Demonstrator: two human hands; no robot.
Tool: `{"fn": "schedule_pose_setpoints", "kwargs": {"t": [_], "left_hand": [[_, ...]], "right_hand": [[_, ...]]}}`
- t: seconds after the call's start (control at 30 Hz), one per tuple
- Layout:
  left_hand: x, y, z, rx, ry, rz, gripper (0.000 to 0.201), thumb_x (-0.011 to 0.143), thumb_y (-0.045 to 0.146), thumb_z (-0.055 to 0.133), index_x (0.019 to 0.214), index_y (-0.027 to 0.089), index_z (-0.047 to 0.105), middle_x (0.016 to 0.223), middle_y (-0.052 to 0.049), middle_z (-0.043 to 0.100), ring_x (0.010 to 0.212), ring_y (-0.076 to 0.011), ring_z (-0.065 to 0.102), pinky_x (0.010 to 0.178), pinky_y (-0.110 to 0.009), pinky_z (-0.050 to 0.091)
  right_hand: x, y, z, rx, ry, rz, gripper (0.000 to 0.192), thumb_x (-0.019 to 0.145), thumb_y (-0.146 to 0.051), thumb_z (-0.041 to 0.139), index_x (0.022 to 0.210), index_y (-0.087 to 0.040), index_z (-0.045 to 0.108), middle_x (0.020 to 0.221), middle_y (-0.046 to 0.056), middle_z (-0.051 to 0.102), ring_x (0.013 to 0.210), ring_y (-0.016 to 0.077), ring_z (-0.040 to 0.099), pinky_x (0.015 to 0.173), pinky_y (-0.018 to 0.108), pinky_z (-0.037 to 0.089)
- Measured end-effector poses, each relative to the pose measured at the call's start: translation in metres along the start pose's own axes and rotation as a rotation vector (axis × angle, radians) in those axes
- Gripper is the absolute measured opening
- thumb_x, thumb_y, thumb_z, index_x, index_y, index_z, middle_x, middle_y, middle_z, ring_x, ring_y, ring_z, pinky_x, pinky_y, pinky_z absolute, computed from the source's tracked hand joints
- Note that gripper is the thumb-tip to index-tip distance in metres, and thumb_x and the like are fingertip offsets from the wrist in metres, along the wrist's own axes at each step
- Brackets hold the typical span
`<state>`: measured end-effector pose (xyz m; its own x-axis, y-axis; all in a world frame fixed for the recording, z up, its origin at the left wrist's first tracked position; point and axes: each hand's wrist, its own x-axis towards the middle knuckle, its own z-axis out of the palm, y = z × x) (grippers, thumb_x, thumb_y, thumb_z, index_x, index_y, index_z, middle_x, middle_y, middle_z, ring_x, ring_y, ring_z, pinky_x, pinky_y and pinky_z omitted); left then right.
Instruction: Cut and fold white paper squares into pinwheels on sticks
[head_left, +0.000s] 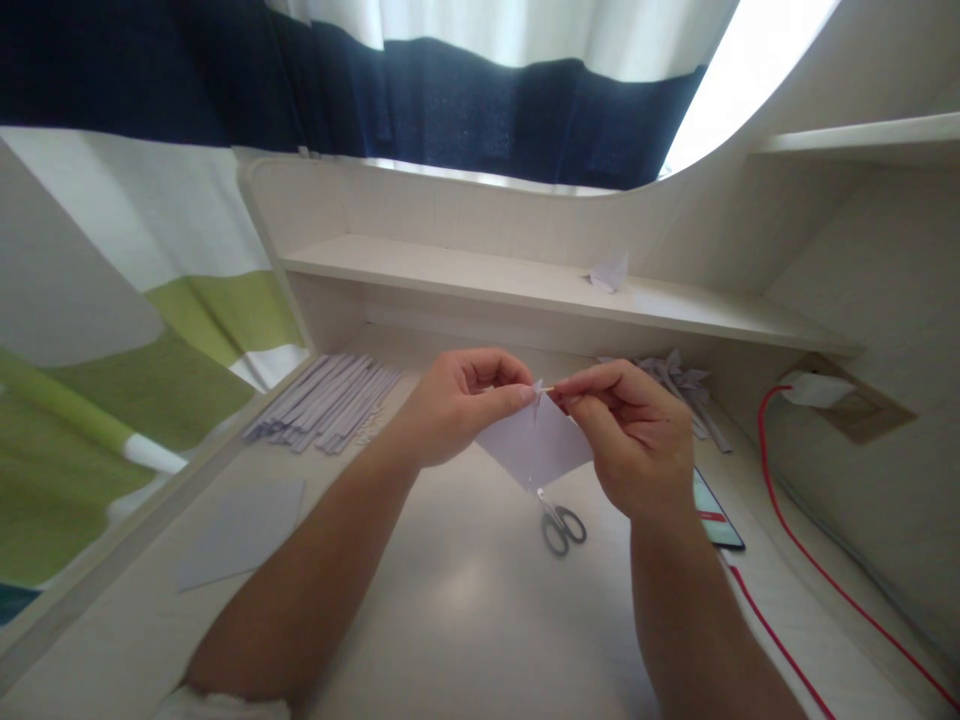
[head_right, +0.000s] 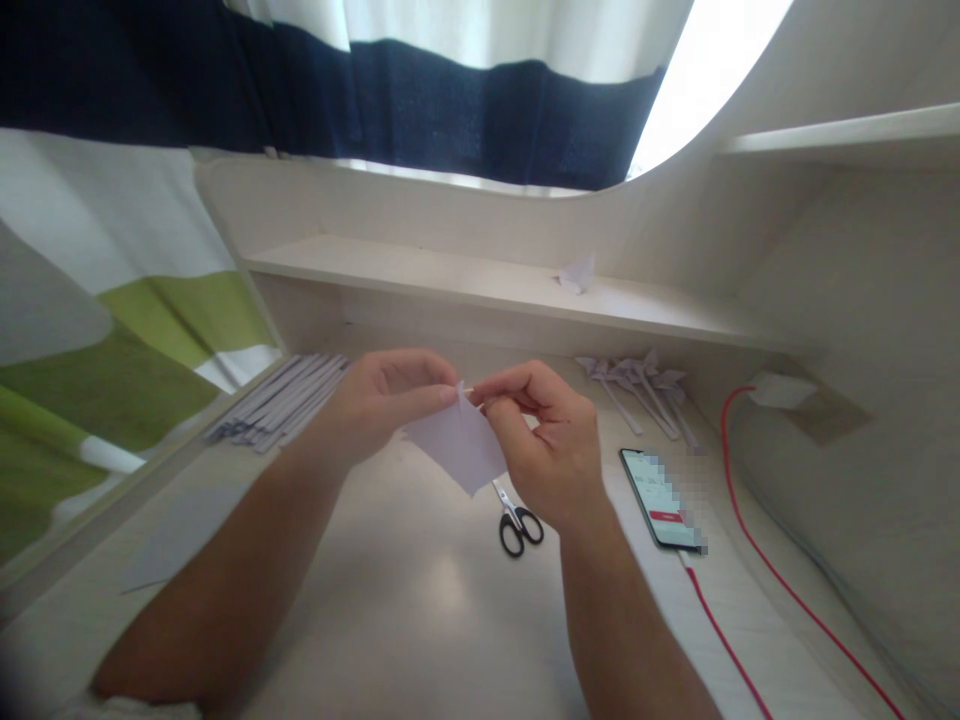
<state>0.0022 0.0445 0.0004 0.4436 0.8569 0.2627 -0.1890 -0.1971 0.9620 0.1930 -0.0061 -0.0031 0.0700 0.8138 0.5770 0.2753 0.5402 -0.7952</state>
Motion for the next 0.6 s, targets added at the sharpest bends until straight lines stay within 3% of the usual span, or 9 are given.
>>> {"fn": "schedule_pose_setpoints", "kwargs": {"t": [0.17, 0.4, 0.6], "left_hand": [[-0.002, 0.002, 0.0, 0.004, -0.002, -0.003, 0.019, 0.083, 0.034, 0.084, 0.086, 0.016, 0.077, 0.074, -0.001, 0.071, 0.062, -0.012, 0.062, 0.056, -0.021, 0.046], [0.0, 0.0, -0.002, 0.05, 0.0, 0.081, 0.022, 0.082, 0.036, 0.086, 0.088, 0.017, 0.079, 0.081, -0.004, 0.075, 0.072, -0.015, 0.067, 0.064, -0.024, 0.053], [-0.001, 0.0, -0.001, 0.073, 0.058, 0.127, 0.028, 0.075, 0.037, 0.091, 0.085, 0.018, 0.073, 0.077, -0.001, 0.071, 0.067, -0.0129, 0.063, 0.059, -0.022, 0.049]], "right_hand": [[0.003, 0.004, 0.001, 0.074, 0.035, 0.057, 0.016, 0.088, -0.013, 0.068, 0.083, -0.024, 0.078, 0.078, 0.001, 0.077, 0.064, 0.0161, 0.067, 0.054, 0.027, 0.049], [0.011, 0.017, 0.002, 0.39, -0.045, 0.187, 0.01, 0.085, -0.015, 0.071, 0.082, -0.023, 0.076, 0.074, -0.001, 0.077, 0.066, 0.0152, 0.071, 0.067, 0.03, 0.06], [0.011, 0.023, 0.002, 0.379, -0.041, 0.228, 0.01, 0.083, -0.013, 0.071, 0.083, -0.022, 0.076, 0.075, -0.001, 0.074, 0.065, 0.0128, 0.066, 0.064, 0.026, 0.055]]}}
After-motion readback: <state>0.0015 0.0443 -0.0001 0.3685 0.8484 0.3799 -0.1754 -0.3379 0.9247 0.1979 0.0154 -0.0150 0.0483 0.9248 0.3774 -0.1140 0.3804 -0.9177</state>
